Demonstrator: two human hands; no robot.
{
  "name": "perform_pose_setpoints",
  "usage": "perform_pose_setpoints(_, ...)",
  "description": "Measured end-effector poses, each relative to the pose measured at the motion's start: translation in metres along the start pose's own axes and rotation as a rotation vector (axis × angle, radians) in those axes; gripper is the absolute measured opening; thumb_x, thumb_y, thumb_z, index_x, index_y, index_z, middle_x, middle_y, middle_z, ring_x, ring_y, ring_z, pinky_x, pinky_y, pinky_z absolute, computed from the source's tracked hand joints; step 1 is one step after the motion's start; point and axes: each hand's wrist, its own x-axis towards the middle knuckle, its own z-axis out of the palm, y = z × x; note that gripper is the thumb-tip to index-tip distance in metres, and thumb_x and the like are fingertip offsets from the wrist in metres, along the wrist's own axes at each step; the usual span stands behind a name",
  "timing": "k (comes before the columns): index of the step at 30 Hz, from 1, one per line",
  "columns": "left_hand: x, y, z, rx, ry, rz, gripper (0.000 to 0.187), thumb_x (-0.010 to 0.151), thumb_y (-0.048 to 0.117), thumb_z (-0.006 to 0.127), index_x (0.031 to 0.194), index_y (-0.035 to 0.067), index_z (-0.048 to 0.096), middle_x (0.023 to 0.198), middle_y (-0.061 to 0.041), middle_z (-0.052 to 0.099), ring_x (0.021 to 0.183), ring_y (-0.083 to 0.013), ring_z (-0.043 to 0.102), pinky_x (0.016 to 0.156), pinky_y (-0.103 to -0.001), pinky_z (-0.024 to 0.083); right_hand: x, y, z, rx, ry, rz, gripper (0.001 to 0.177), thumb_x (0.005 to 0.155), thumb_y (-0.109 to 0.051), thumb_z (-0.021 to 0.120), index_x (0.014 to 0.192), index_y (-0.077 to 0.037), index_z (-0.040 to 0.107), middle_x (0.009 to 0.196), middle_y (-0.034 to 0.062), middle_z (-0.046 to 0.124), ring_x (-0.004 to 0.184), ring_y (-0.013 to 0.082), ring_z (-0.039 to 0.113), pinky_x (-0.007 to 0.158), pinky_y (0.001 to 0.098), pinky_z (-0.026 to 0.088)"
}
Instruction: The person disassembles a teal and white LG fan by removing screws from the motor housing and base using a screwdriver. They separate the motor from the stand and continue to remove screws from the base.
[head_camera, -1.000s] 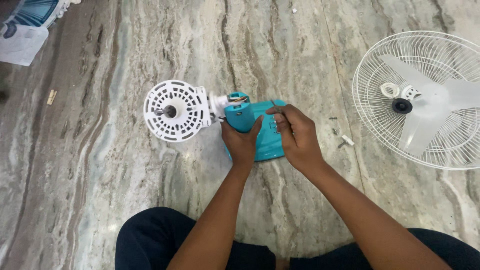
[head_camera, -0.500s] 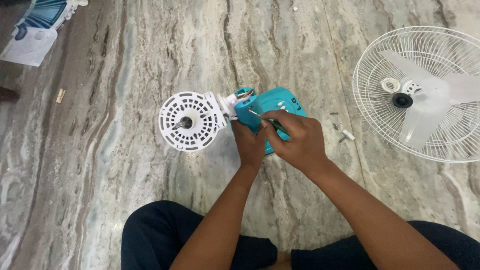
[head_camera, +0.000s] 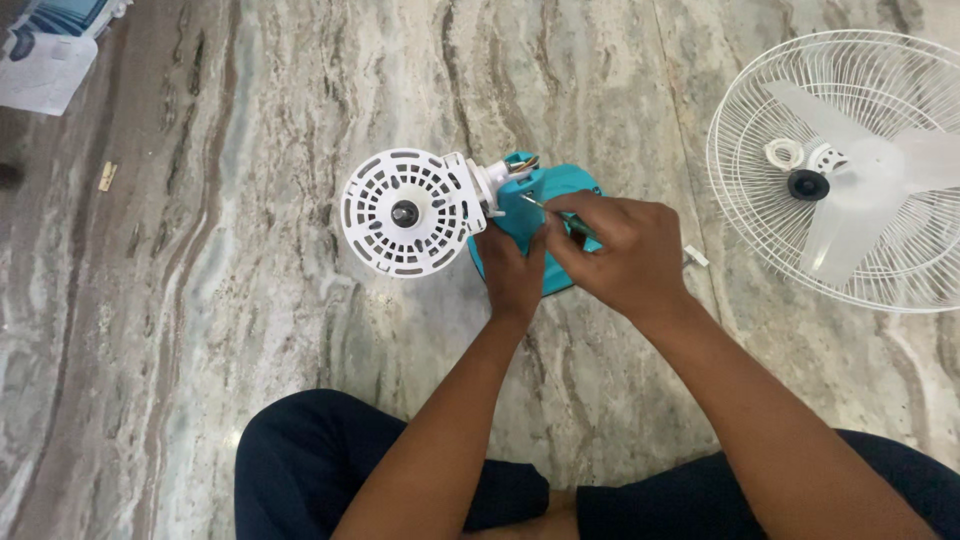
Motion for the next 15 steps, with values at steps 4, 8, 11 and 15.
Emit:
perform_pose_setpoints(4, 0.001, 0.005, -0.001, 0.006, -0.012, -0.042, 0.081, 0.091, 0.035, 0.078, 0.144, -0.013, 0.039, 0.139, -0.034, 0.049, 0.131, -0.0493, 0.046, 0.114, -0.054, 0.034, 0.000, 0.005, -0.003, 0.029, -0.018, -0.005, 0.009, 0.089, -0.016, 0.079, 0.096, -0.013, 0.075, 0.070, 0.0036, 0.069, 0.058, 0.0194, 0.067, 0.053, 0.0321, 0.047)
perform_pose_setpoints(8, 0.001, 0.005, -0.002, -0.012, -0.029, -0.064, 0.080, 0.092, 0.036, 0.077, 0.143, -0.012, 0.040, 0.138, -0.034, 0.050, 0.130, -0.0490, 0.047, 0.113, -0.053, 0.035, 0.001, 0.003, -0.003, 0.002, -0.025, 0.001, 0.009, 0.089, -0.017, 0.079, 0.095, -0.013, 0.075, 0.068, 0.0039, 0.068, 0.057, 0.0205, 0.066, 0.053, 0.0330, 0.047)
perform_pose_setpoints(11, 0.001, 0.005, -0.002, 0.042, -0.035, -0.041, 0.075, 0.092, 0.036, 0.079, 0.140, -0.011, 0.044, 0.136, -0.033, 0.052, 0.129, -0.0489, 0.047, 0.113, -0.054, 0.035, 0.003, -0.003, -0.006, -0.044, -0.030, 0.030, 0.009, 0.089, -0.019, 0.079, 0.095, -0.013, 0.074, 0.066, 0.0045, 0.067, 0.056, 0.0229, 0.066, 0.053, 0.0352, 0.047)
perform_pose_setpoints(15, 0.001, 0.003, -0.001, 0.035, -0.020, -0.034, 0.075, 0.090, 0.036, 0.078, 0.138, -0.011, 0.046, 0.135, -0.033, 0.053, 0.127, -0.0491, 0.047, 0.111, -0.054, 0.035, 0.006, -0.011, -0.010, -0.091, -0.117, 0.165, 0.009, 0.091, -0.023, 0.075, 0.094, -0.015, 0.075, 0.059, 0.0044, 0.065, 0.054, 0.0262, 0.066, 0.053, 0.0396, 0.050)
